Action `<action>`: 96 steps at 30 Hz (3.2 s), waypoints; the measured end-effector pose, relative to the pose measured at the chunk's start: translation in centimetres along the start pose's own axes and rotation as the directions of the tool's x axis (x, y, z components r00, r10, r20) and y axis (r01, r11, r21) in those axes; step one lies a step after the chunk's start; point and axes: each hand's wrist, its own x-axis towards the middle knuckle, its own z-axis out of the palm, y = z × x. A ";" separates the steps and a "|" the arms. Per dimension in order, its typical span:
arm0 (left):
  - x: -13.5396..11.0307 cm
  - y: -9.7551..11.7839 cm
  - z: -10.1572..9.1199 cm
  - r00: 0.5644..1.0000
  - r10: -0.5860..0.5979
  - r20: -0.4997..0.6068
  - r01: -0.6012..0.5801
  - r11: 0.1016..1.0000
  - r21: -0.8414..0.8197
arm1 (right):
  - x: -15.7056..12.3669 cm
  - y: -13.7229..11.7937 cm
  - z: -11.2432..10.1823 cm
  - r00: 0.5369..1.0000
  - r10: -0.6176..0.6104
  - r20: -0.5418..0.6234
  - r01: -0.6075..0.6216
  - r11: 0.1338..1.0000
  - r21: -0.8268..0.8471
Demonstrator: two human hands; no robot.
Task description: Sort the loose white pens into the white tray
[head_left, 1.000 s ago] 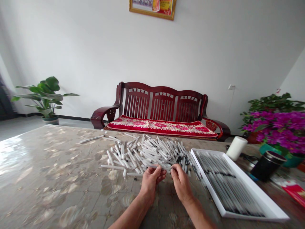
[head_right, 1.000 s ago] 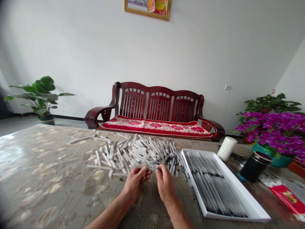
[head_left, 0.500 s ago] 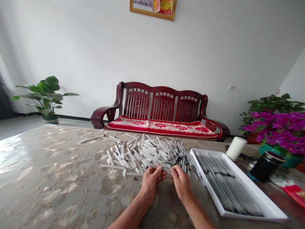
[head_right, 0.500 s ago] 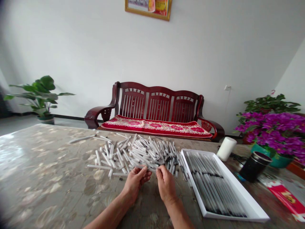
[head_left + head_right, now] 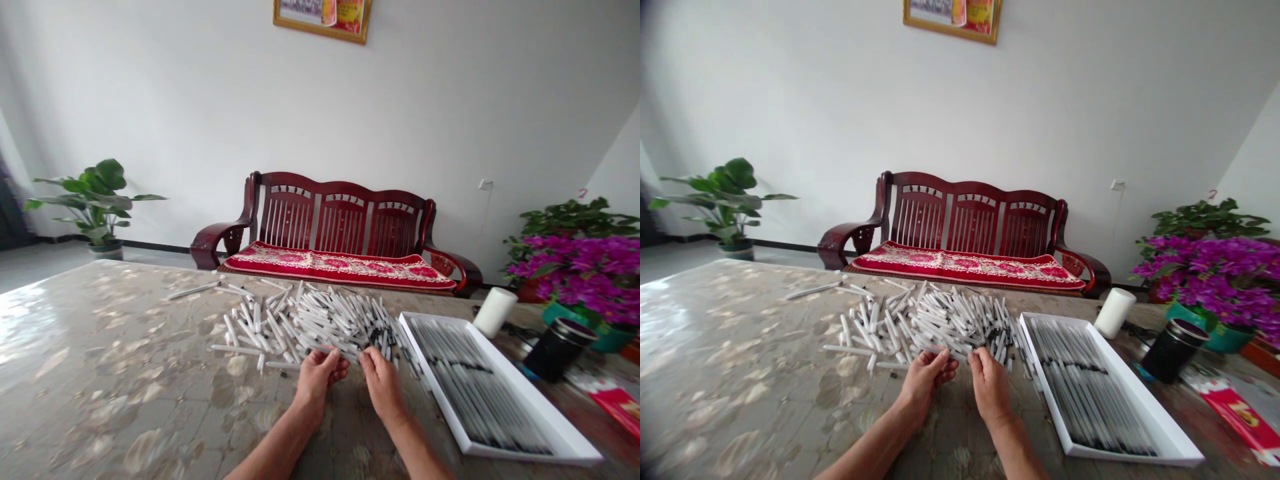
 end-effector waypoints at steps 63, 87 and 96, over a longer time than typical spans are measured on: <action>0.6 -0.1 -1.0 0.997 0.064 0.047 -0.074 0.957 0.280 | 0.3 7.2 -4.1 0.992 0.122 0.037 -0.059 0.696 -0.715; -1.1 0.6 -1.3 0.920 0.073 0.385 -0.382 0.387 0.839 | 0.3 -0.5 -0.5 0.868 0.493 0.059 -0.418 0.662 0.623; -1.0 0.6 -1.1 0.918 0.077 0.390 -0.390 0.363 0.846 | 0.3 -0.4 -1.0 0.920 0.380 0.094 -0.375 0.784 0.495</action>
